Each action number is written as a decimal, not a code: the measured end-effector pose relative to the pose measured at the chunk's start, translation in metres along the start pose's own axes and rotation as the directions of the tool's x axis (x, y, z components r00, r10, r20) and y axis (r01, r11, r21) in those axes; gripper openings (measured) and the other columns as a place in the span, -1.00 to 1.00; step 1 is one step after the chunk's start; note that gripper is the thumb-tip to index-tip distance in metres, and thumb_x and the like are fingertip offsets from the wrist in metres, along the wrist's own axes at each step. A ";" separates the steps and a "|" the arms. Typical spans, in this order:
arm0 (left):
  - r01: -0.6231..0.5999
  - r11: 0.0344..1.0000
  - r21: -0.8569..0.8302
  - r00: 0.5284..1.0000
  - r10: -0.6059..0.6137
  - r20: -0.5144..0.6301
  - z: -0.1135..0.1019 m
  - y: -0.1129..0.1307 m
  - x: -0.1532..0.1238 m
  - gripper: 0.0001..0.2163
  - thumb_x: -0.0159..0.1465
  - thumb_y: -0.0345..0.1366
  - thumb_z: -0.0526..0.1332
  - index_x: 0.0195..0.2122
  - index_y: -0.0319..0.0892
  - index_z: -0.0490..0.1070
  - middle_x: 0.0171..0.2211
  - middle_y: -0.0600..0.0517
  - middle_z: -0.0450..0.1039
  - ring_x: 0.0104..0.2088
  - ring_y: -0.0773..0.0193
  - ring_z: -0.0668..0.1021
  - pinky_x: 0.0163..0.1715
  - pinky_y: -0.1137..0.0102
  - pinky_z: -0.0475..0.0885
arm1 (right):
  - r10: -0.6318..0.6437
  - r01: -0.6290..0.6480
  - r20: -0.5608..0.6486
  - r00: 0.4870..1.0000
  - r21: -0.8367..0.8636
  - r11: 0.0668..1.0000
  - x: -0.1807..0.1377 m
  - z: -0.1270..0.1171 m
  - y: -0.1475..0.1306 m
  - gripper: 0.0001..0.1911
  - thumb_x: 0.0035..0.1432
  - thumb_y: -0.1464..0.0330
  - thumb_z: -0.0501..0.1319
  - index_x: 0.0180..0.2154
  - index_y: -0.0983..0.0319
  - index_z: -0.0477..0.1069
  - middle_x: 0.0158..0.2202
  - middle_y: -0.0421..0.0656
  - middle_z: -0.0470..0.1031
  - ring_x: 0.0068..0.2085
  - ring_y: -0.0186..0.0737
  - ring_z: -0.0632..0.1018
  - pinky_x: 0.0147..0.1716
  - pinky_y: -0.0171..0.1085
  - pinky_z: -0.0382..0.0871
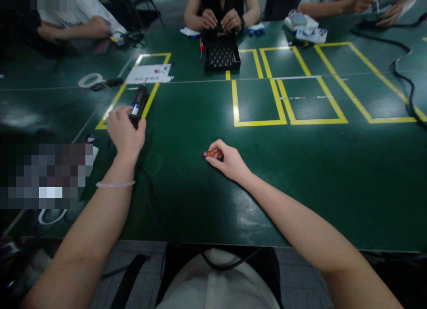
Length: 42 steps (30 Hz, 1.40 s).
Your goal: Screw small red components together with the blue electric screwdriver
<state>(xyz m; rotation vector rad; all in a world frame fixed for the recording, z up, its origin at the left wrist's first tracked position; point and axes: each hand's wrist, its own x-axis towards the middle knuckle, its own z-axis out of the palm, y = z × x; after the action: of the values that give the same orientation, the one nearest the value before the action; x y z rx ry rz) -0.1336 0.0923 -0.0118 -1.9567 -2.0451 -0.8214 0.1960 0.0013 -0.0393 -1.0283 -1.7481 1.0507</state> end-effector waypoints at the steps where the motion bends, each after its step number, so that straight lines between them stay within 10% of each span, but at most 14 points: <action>1: 0.052 0.998 0.044 0.999 -0.052 0.006 0.000 -0.011 0.002 -0.50 0.35 -0.10 0.11 0.25 -0.24 0.28 0.27 -0.22 0.24 0.31 -0.14 0.28 0.23 -0.02 0.19 | 0.006 -0.006 0.003 1.000 0.005 1.000 0.000 0.000 0.000 -0.86 0.19 0.36 0.31 -0.22 0.19 0.38 -0.31 -0.19 0.53 -0.33 -0.30 0.52 -0.27 -0.26 0.42; 6: 0.266 0.949 0.169 0.924 -0.301 0.235 0.003 -0.040 0.008 -0.51 0.38 -0.01 0.05 0.15 -0.28 0.39 0.08 -0.36 0.40 0.16 -0.27 0.44 0.05 -0.09 0.34 | 0.019 -0.020 0.015 1.000 0.025 1.000 0.001 0.001 -0.001 -0.86 0.17 0.35 0.31 -0.23 0.19 0.38 -0.33 -0.20 0.53 -0.34 -0.30 0.51 -0.28 -0.26 0.43; 18: 0.333 0.936 0.117 0.904 -0.352 0.242 -0.005 -0.031 0.007 -0.57 0.25 -0.06 0.28 0.07 -0.16 0.37 0.04 -0.24 0.50 0.08 -0.20 0.52 0.06 0.03 0.41 | 0.029 -0.030 0.021 0.999 0.009 1.000 0.001 0.000 0.001 -0.86 0.18 0.34 0.31 -0.23 0.19 0.39 -0.32 -0.19 0.53 -0.33 -0.29 0.51 -0.28 -0.27 0.43; 27: 0.103 0.992 0.066 0.946 -0.118 0.303 -0.020 0.008 -0.034 -0.66 0.24 -0.11 0.30 -0.07 -0.18 0.33 -0.03 -0.23 0.47 -0.02 -0.13 0.55 -0.06 0.07 0.46 | 0.018 -0.018 0.011 1.000 0.007 1.000 0.002 0.000 0.004 -0.83 0.12 0.38 0.31 -0.23 0.19 0.37 -0.33 -0.20 0.53 -0.34 -0.30 0.52 -0.29 -0.25 0.41; 42: -0.210 0.968 -0.138 0.877 0.249 0.412 -0.068 0.104 -0.158 -0.68 0.32 -0.13 0.30 -0.02 -0.13 0.27 0.07 -0.18 0.44 0.02 -0.09 0.57 -0.09 0.13 0.52 | 0.010 -0.007 -0.027 1.000 0.083 0.997 0.002 0.001 0.007 -0.80 0.12 0.35 0.31 -0.23 0.18 0.32 -0.34 -0.22 0.51 -0.35 -0.31 0.50 -0.30 -0.26 0.39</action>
<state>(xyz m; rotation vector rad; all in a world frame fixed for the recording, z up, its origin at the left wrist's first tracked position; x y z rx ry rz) -0.0318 -0.0809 -0.0076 -2.5571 -1.9479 -0.4664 0.1960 0.0055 -0.0455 -0.9947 -1.6660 1.1005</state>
